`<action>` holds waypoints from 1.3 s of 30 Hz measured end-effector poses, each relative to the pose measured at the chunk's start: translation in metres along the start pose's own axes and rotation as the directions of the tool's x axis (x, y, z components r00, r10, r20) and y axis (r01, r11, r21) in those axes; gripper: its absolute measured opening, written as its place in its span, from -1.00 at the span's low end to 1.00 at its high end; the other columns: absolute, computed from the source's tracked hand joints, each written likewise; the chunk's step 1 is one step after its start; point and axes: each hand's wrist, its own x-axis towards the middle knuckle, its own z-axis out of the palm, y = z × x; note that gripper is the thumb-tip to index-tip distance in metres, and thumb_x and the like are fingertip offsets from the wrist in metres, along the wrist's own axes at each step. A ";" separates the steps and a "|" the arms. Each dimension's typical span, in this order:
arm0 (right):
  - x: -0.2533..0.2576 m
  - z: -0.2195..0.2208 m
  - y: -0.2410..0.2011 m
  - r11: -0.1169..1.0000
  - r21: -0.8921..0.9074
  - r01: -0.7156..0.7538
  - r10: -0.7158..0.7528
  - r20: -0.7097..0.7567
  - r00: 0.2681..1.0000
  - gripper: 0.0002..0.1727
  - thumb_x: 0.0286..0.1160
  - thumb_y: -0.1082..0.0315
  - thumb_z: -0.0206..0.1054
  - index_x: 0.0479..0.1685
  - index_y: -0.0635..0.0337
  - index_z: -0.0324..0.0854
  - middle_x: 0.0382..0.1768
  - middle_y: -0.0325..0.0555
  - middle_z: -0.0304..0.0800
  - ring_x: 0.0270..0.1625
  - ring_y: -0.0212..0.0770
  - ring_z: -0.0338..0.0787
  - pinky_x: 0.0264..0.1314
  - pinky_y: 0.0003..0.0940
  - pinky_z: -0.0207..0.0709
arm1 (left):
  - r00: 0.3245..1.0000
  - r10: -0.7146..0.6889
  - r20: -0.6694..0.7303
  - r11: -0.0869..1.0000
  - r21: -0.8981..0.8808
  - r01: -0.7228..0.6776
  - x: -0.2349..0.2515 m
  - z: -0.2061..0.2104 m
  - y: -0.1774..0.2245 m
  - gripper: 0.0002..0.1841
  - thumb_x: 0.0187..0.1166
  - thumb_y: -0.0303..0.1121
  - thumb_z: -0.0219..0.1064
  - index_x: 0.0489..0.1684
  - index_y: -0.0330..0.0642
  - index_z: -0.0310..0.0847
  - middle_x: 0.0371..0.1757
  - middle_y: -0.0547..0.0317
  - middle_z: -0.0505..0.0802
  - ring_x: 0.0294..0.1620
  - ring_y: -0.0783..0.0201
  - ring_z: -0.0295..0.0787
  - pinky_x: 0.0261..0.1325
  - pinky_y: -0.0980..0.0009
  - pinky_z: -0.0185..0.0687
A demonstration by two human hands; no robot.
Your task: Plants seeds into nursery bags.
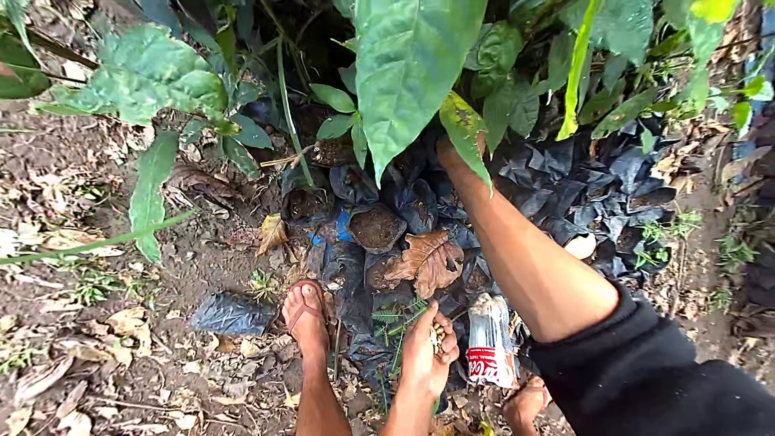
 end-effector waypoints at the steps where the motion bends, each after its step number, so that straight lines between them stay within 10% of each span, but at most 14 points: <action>1: -0.001 -0.001 0.004 0.999 0.029 0.042 -0.042 -0.016 0.999 -0.43 0.55 0.28 0.37 0.52 0.39 0.53 0.53 0.37 0.56 0.68 0.21 0.47 0.72 0.12 0.30 | 1.000 0.006 -0.004 1.000 -0.001 -0.006 0.000 0.000 0.002 -0.55 0.87 -0.11 0.00 -0.51 -0.11 0.51 -0.59 0.23 0.59 -0.79 0.42 0.36 -0.78 0.58 0.26; 10: -0.012 -0.009 0.036 0.951 0.129 0.282 -0.281 -0.022 0.959 -0.55 0.40 0.29 0.49 0.25 0.32 0.70 0.16 0.21 0.84 0.30 0.11 0.80 0.44 0.16 0.59 | 0.998 0.057 -0.020 0.998 -0.014 -0.057 0.004 -0.001 0.010 -0.56 0.86 -0.13 0.02 -0.50 -0.14 0.53 -0.57 0.21 0.60 -0.78 0.42 0.37 -0.77 0.57 0.29; 14: -0.028 -0.043 0.036 0.986 0.046 0.162 -0.155 -0.128 0.980 -0.69 0.39 0.25 0.49 -0.04 0.31 0.79 -0.08 0.24 0.87 0.08 0.21 0.86 0.20 0.25 0.66 | 0.998 0.063 -0.031 0.998 0.022 -0.063 0.009 -0.003 0.008 -0.53 0.88 -0.12 -0.02 -0.52 -0.12 0.53 -0.59 0.23 0.61 -0.79 0.43 0.37 -0.77 0.58 0.29; 19: -0.021 -0.076 0.060 0.993 -0.053 -0.103 0.100 -0.066 0.993 -0.69 0.37 0.36 0.40 0.09 0.10 0.84 0.28 0.17 0.75 0.43 0.31 0.60 0.30 0.38 0.48 | 0.995 0.080 -0.056 0.996 0.049 -0.078 0.011 -0.006 0.010 -0.52 0.89 -0.11 -0.05 -0.53 -0.10 0.53 -0.60 0.23 0.62 -0.80 0.43 0.37 -0.79 0.58 0.28; 26: -0.008 -0.034 0.033 0.983 0.180 0.046 -0.050 0.021 0.999 -0.81 0.45 0.33 0.46 -0.08 0.21 0.83 -0.08 0.11 0.89 0.05 0.09 0.88 0.14 0.16 0.74 | 0.995 0.100 0.009 0.990 0.102 -0.101 0.013 -0.020 0.007 -0.46 0.89 -0.03 -0.15 -0.56 -0.02 0.55 -0.64 0.31 0.61 -0.80 0.46 0.43 -0.76 0.60 0.36; 39: -0.008 0.002 0.015 0.984 0.124 -0.130 0.109 0.162 0.981 -0.74 0.58 0.30 0.28 0.08 -0.03 0.86 0.17 -0.04 0.85 0.42 0.09 0.68 0.25 0.25 0.55 | 0.996 0.087 -0.020 0.992 0.096 -0.084 0.010 -0.020 0.006 -0.45 0.89 -0.03 -0.13 -0.56 -0.06 0.56 -0.63 0.28 0.63 -0.80 0.45 0.45 -0.77 0.59 0.37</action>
